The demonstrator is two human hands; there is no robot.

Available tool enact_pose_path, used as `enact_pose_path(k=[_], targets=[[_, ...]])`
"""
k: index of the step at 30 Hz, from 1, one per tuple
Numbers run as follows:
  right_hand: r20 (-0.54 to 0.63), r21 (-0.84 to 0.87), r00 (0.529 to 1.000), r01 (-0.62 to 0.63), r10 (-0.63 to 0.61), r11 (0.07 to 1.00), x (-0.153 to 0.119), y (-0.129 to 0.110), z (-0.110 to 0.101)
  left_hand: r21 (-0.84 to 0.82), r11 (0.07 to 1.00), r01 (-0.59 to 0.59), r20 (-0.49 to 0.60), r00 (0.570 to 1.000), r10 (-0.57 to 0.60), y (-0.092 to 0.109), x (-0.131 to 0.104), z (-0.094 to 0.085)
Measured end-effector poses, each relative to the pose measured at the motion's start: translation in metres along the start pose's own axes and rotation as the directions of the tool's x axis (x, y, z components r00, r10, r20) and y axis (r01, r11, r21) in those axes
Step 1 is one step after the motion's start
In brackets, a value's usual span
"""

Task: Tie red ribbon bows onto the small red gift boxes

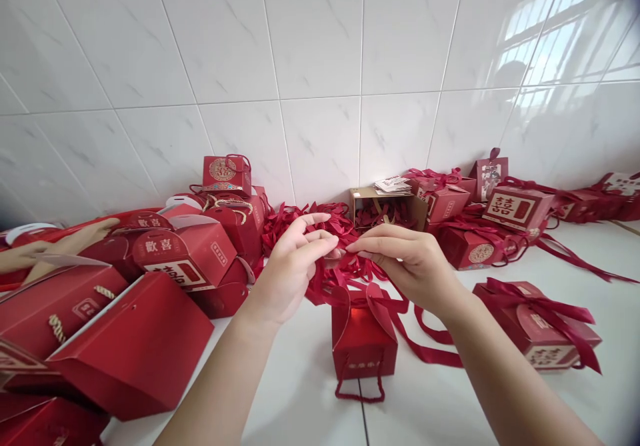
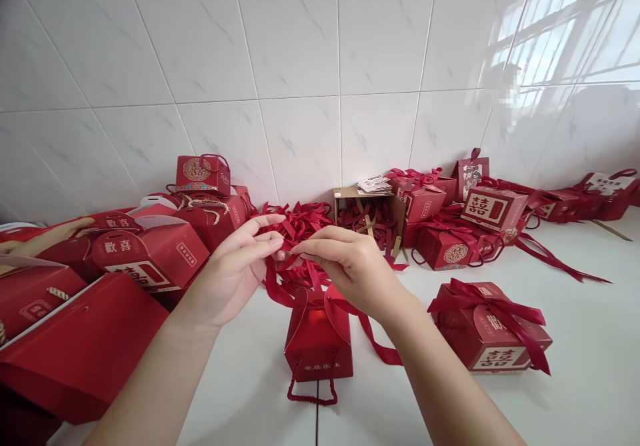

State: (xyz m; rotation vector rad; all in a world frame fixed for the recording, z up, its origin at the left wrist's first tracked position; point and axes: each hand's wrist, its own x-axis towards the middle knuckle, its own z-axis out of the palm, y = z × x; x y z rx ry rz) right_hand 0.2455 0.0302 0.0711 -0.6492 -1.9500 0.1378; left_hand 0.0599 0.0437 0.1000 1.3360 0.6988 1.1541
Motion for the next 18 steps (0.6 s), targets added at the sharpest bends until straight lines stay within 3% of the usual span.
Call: enact_pose_path(k=[3, 6, 9, 11, 14, 16, 18], targets=[[-0.015, -0.104, 0.999, 0.044, -0.046, 0.994, -0.002, 0.001, 0.003, 0.006, 1.000, 0.008, 0.066, 0.998, -0.008, 0.000, 0.000, 0.001], [-0.043, -0.092, 0.999, 0.012, -0.016, 0.996, -0.001, -0.002, 0.006, 0.196, 0.973, -0.125, 0.053, 0.992, 0.117, -0.004, -0.003, 0.002], [-0.154, -0.097, 0.978, -0.157, 0.141, 0.983, 0.002, -0.009, 0.001, 0.559, 0.763, -0.326, 0.003, 0.921, 0.391, -0.006, -0.005, 0.001], [-0.246, -0.135, 0.916, -0.357, 0.318, 0.924, 0.001, -0.013, -0.010, 0.723, 0.587, -0.363, 0.001, 0.851, 0.525, -0.005, -0.006, -0.005], [-0.281, -0.182, 0.763, -0.638, 0.583, 0.748, -0.013, -0.014, -0.036, 0.868, 0.402, -0.292, -0.016, 0.791, 0.611, 0.002, -0.008, -0.023], [-0.270, -0.202, 0.660, -0.750, 0.701, 0.629, -0.032, -0.013, -0.055, 0.935, 0.288, -0.206, -0.005, 0.805, 0.593, 0.005, -0.013, -0.040], [-0.302, -0.203, 0.566, -0.824, 0.767, 0.529, -0.058, -0.009, -0.069, 0.971, 0.207, -0.119, 0.008, 0.882, 0.471, 0.003, -0.020, -0.061]])
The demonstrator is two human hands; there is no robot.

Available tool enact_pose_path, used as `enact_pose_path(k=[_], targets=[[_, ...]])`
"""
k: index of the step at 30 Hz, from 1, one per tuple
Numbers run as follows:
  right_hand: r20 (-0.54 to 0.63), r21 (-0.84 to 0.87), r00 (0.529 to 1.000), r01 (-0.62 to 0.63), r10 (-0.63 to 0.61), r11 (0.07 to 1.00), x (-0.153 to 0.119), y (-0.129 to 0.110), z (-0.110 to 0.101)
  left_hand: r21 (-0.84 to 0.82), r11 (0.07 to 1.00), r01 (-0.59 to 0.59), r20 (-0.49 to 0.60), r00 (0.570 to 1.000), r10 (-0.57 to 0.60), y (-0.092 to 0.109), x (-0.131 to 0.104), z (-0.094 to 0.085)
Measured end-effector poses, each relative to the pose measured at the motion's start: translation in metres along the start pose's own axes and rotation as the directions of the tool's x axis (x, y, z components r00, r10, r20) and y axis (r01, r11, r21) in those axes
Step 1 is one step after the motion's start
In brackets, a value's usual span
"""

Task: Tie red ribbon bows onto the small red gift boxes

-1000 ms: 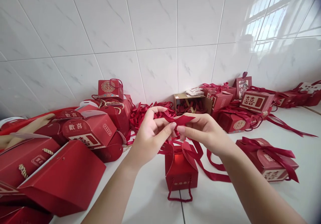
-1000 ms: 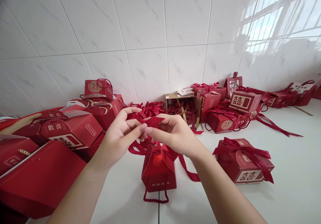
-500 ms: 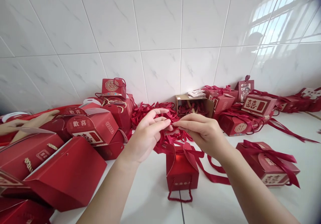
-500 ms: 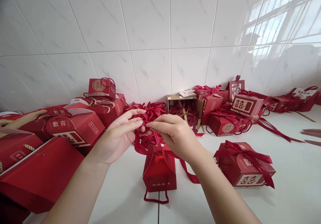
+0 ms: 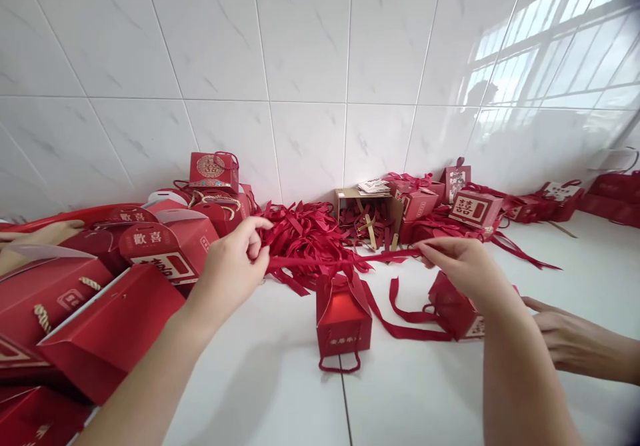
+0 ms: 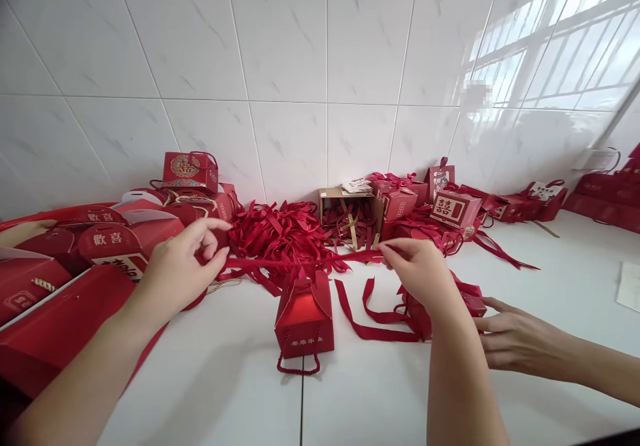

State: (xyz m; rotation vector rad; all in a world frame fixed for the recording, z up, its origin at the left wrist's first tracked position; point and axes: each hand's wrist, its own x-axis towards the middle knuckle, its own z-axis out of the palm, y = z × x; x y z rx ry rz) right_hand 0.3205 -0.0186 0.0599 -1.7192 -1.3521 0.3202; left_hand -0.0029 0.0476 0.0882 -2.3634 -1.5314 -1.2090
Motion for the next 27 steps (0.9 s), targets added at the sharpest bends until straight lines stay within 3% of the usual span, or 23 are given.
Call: enact_pose_path(k=[4, 7, 10, 12, 14, 17, 23, 27], targets=[[-0.061, -0.121, 0.966, -0.256, 0.250, 0.959, -0.016, 0.045, 0.000, 0.189, 0.980, 0.055, 0.312, 0.943, -0.114, -0.043, -0.026, 0.005], [-0.025, -0.257, 0.966, -0.256, 0.259, 0.932, -0.022, 0.057, 0.010, 0.275, 0.958, 0.081, 0.414, 0.889, -0.194, -0.059, -0.044, 0.019], [-0.038, -0.309, 0.990, -0.140, 0.135, 0.941, -0.023, 0.048, 0.019, 0.205, 0.977, 0.054, 0.329, 0.937, -0.121, -0.050, -0.051, 0.033], [-0.036, -0.275, 0.999, -0.028, 0.019, 0.961, -0.023, 0.035, 0.024, 0.015, 0.997, 0.079, 0.276, 0.958, -0.080, -0.036, -0.049, 0.043], [0.038, -0.197, 0.998, 0.064, -0.058, 0.978, -0.023, 0.021, 0.032, -0.239, 0.958, 0.158, 0.308, 0.948, -0.080, -0.022, -0.047, 0.055], [0.219, -0.100, 0.972, 0.103, -0.079, 0.990, -0.024, 0.007, 0.051, -0.492, 0.818, 0.299, 0.406, 0.910, -0.089, -0.007, -0.048, 0.076], [0.451, 0.035, 0.889, 0.067, -0.076, 0.997, -0.030, 0.011, 0.091, -0.562, 0.718, 0.410, 0.429, 0.887, -0.171, 0.001, -0.061, 0.104], [0.475, 0.133, 0.876, 0.027, -0.087, 0.991, -0.032, 0.017, 0.098, -0.565, 0.659, 0.496, 0.502, 0.841, -0.202, 0.003, -0.065, 0.106]])
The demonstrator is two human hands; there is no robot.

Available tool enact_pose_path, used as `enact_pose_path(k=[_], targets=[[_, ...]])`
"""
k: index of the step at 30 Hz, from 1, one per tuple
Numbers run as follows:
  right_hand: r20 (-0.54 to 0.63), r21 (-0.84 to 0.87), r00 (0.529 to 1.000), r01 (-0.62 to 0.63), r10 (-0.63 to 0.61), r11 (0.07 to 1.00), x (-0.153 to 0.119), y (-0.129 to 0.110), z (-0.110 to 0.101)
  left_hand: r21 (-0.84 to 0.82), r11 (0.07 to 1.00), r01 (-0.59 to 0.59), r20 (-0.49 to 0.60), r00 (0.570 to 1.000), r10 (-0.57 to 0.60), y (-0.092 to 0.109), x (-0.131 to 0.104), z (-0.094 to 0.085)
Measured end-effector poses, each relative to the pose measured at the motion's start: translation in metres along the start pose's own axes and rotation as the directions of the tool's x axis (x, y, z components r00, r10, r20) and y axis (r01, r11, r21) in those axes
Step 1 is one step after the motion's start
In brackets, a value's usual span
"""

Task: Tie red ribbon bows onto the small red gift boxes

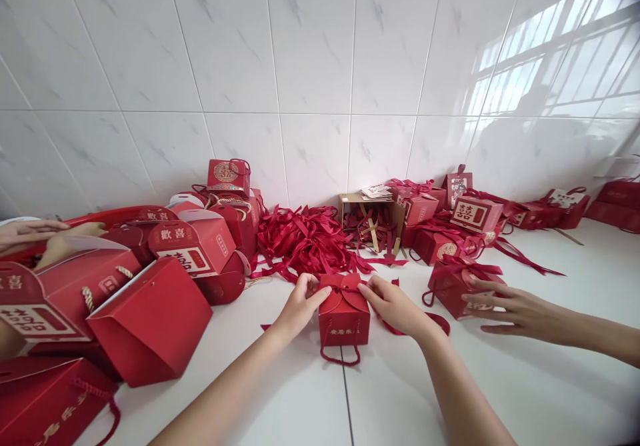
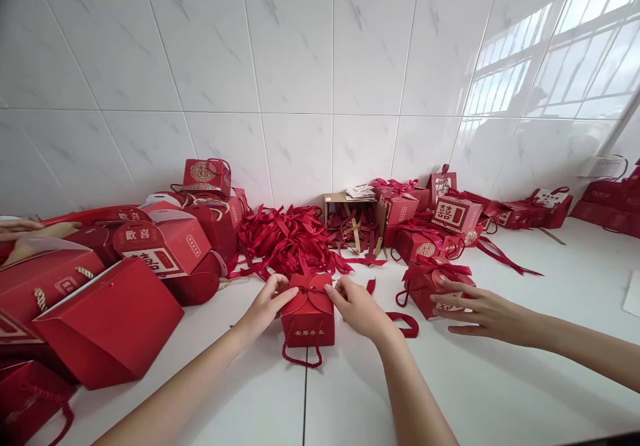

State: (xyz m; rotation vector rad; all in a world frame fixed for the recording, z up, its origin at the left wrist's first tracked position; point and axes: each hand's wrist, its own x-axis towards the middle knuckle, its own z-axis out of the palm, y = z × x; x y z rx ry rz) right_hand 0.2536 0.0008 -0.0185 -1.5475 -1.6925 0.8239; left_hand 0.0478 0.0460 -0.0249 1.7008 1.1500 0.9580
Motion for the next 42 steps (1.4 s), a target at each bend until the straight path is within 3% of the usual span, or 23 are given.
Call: enact_pose_path(k=[3, 8, 15, 20, 22, 25, 29, 33, 37, 42], targets=[[-0.008, 0.086, 1.000, -0.002, 0.002, 0.996, 0.000, 0.002, -0.001, -0.016, 0.998, 0.053, 0.041, 0.998, -0.053, 0.004, -0.002, -0.001], [0.067, 0.235, 0.994, -0.105, 0.091, 0.966, -0.001, 0.004, -0.008, -0.017, 0.998, 0.065, 0.057, 0.996, -0.064, 0.013, -0.008, -0.007], [0.035, 0.262, 0.996, -0.086, 0.080, 0.961, -0.003, 0.008, -0.017, 0.097, 0.994, 0.040, -0.021, 0.999, -0.039, 0.014, -0.011, -0.016], [-0.004, 0.265, 0.996, -0.088, 0.092, 0.960, -0.002, 0.003, -0.012, 0.073, 0.997, 0.020, -0.059, 0.998, -0.015, 0.009, -0.011, -0.015], [0.041, 0.279, 0.993, -0.118, 0.111, 0.953, -0.002, 0.001, -0.012, 0.071, 0.997, -0.026, -0.131, 0.991, 0.035, 0.009, -0.011, -0.015], [0.097, 0.278, 0.985, -0.166, 0.144, 0.946, -0.002, -0.001, -0.013, 0.191, 0.966, -0.174, -0.179, 0.962, 0.208, 0.015, -0.011, -0.014], [0.020, 0.276, 0.987, -0.158, 0.158, 0.948, -0.005, 0.000, -0.018, 0.345, 0.864, -0.367, -0.005, 0.919, 0.393, 0.033, -0.015, -0.006], [0.051, 0.318, 0.996, -0.083, 0.070, 0.945, -0.008, 0.002, -0.024, 0.445, 0.797, -0.408, 0.148, 0.912, 0.384, 0.048, -0.016, 0.009], [0.180, 0.516, 0.983, -0.063, -0.036, 0.854, -0.009, 0.000, -0.028, 0.452, 0.802, -0.389, 0.189, 0.921, 0.341, 0.054, -0.014, 0.019], [0.127, 0.714, 0.980, 0.018, -0.154, 0.699, -0.012, -0.012, -0.025, 0.512, 0.753, -0.414, 0.134, 0.904, 0.406, 0.058, -0.011, 0.027]])
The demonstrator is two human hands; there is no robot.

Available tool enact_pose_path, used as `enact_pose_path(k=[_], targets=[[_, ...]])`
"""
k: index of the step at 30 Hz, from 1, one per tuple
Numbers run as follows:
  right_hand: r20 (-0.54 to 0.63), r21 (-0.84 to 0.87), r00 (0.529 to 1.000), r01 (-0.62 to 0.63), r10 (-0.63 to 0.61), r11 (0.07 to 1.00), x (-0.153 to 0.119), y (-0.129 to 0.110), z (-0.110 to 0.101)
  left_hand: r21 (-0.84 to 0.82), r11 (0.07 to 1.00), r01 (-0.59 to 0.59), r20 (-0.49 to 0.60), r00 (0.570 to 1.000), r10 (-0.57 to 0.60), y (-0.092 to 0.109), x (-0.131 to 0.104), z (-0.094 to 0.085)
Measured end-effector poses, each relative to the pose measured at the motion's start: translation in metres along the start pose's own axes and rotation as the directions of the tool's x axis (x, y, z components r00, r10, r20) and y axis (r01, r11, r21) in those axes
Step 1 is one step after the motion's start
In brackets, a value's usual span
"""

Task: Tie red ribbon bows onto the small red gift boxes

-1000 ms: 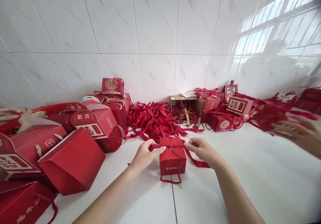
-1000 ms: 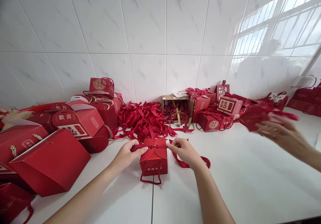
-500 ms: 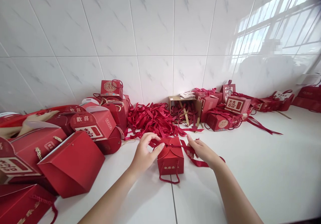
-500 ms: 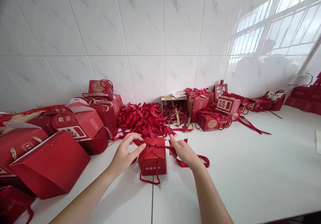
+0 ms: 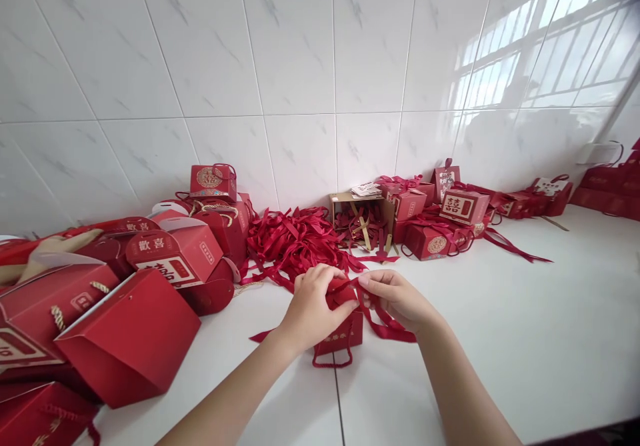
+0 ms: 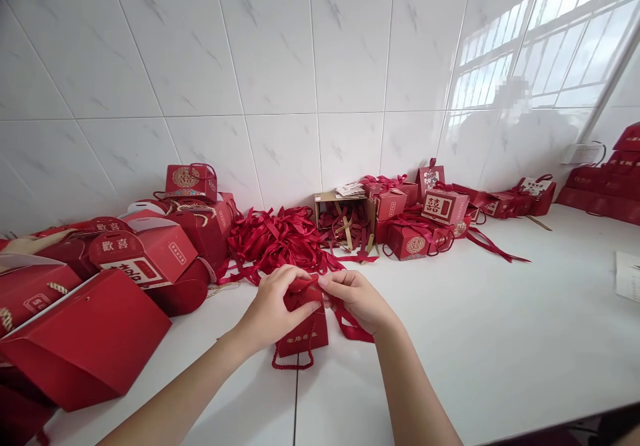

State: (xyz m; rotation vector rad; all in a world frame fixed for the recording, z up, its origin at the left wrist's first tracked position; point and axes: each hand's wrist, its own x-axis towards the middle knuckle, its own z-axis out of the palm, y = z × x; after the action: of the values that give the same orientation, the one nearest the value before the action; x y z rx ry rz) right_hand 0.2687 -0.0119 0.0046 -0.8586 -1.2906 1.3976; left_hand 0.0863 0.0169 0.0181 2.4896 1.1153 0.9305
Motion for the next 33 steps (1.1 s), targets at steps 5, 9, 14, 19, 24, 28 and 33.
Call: enact_pose_path(k=[5, 9, 14, 19, 24, 28, 33], targets=[[-0.022, -0.012, 0.998, 0.052, -0.052, 0.999, 0.001, -0.003, 0.004, 0.067, 0.997, -0.030, -0.108, 0.993, 0.037, -0.006, 0.005, 0.001], [-0.056, -0.052, 0.998, 0.026, -0.029, 0.998, 0.001, 0.000, 0.002, 0.069, 0.997, 0.018, -0.152, 0.988, -0.007, -0.013, 0.006, -0.001], [-0.121, -0.144, 0.991, 0.047, -0.065, 0.988, 0.007, 0.007, 0.009, 0.120, 0.991, 0.057, -0.227, 0.974, -0.028, -0.013, 0.005, -0.002], [-0.169, -0.378, 0.976, 0.066, -0.139, 0.923, 0.017, 0.006, 0.024, 0.228, 0.973, 0.045, -0.293, 0.956, 0.024, -0.010, 0.004, -0.007], [-0.168, -0.497, 0.962, 0.107, -0.217, 0.861, 0.025, 0.006, 0.038, -0.044, 0.996, 0.084, -0.273, 0.958, -0.093, -0.022, 0.001, -0.014], [-0.231, -0.542, 0.936, 0.103, -0.265, 0.834, 0.028, 0.016, 0.043, -0.352, 0.889, 0.295, -0.101, 0.932, -0.349, -0.045, -0.005, -0.014], [-0.147, -0.437, 0.957, 0.165, -0.251, 0.884, 0.027, 0.027, 0.043, -0.447, 0.755, 0.479, 0.196, 0.876, -0.440, -0.061, -0.015, -0.011]])
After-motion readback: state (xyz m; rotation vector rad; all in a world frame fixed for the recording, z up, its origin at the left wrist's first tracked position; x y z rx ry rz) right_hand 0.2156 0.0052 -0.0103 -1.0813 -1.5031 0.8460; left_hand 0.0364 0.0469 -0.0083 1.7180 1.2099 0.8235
